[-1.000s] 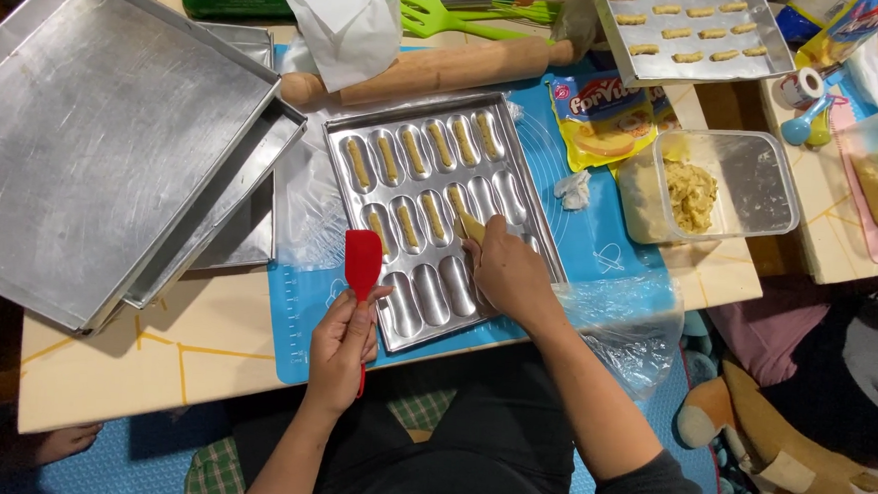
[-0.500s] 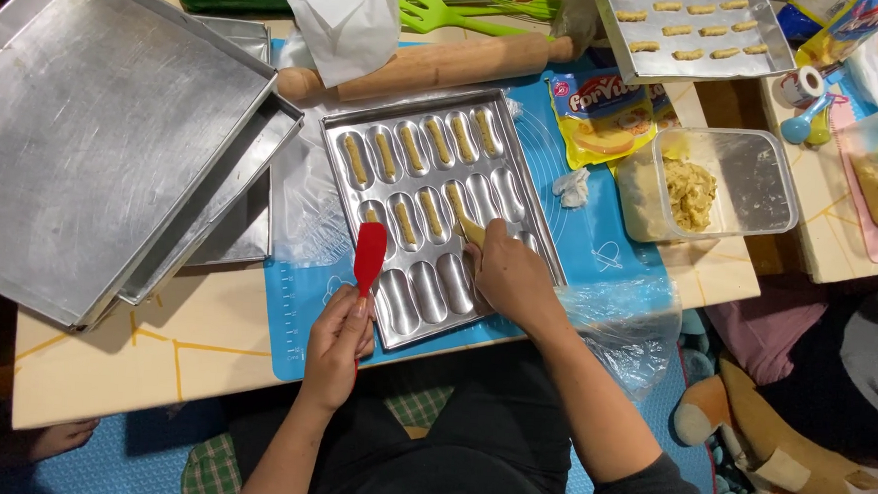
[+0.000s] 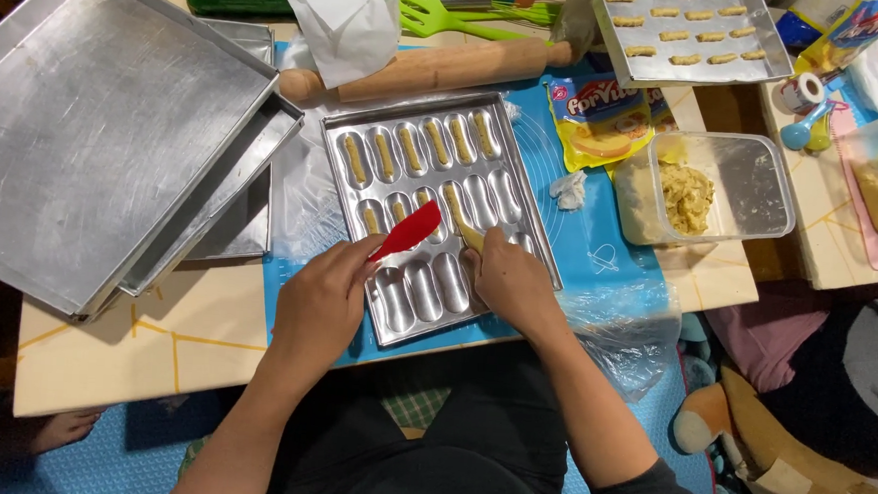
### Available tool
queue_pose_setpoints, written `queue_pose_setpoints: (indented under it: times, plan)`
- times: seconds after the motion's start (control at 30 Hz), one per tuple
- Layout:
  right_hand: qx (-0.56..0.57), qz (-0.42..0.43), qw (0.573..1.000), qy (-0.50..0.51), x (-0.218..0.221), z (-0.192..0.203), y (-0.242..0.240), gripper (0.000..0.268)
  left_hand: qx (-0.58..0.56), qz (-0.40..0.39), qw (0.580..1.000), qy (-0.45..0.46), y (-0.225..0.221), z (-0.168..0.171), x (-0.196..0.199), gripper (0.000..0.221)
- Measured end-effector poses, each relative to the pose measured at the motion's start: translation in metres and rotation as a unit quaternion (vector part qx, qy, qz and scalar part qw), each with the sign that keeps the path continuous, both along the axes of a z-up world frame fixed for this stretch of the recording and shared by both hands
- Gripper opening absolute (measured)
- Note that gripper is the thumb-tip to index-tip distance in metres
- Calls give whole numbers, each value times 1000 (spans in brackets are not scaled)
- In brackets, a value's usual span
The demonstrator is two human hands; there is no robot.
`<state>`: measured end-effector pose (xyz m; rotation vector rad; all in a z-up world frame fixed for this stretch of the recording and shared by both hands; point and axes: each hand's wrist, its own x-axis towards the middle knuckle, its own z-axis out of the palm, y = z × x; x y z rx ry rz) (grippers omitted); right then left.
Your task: Greasing a cookie mold tray with a spatula and preparing dough in a plastic bag for baking.
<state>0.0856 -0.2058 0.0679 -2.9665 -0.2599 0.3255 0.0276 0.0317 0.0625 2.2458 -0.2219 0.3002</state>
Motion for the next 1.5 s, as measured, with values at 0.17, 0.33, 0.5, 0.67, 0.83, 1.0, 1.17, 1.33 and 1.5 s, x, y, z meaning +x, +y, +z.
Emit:
queue_pose_setpoints:
  times: [0.17,0.33,0.5,0.67,0.83,1.0,1.17,1.33,1.5]
  plan:
    - [-5,5,1000,6,-3,9,0,29,209,10,960,-188,-17,6,34,26]
    - [-14,16,1000,4,-3,7,-5,27,273,58,910,-306,-53,8,71,14]
    - [-20,28,999,-1,-1,0,-10,30,398,37,865,-303,-76,6,88,10]
    - [-29,42,999,-4,2,-3,-14,29,482,-15,834,-269,-95,9,99,5]
    - [-41,58,998,-3,-2,9,-7,25,532,-44,811,-242,-111,25,98,7]
    - [-2,62,998,-1,-5,17,-8,22,560,-78,801,-196,-125,22,103,7]
    - [2,74,997,-8,-8,23,-8,23,577,-90,792,-179,-129,19,106,6]
    - [-13,39,999,8,-7,8,-21,25,580,-86,790,-178,-130,12,109,9]
    - [30,-51,994,87,-27,28,-45,39,390,-8,891,-232,-89,44,93,7]
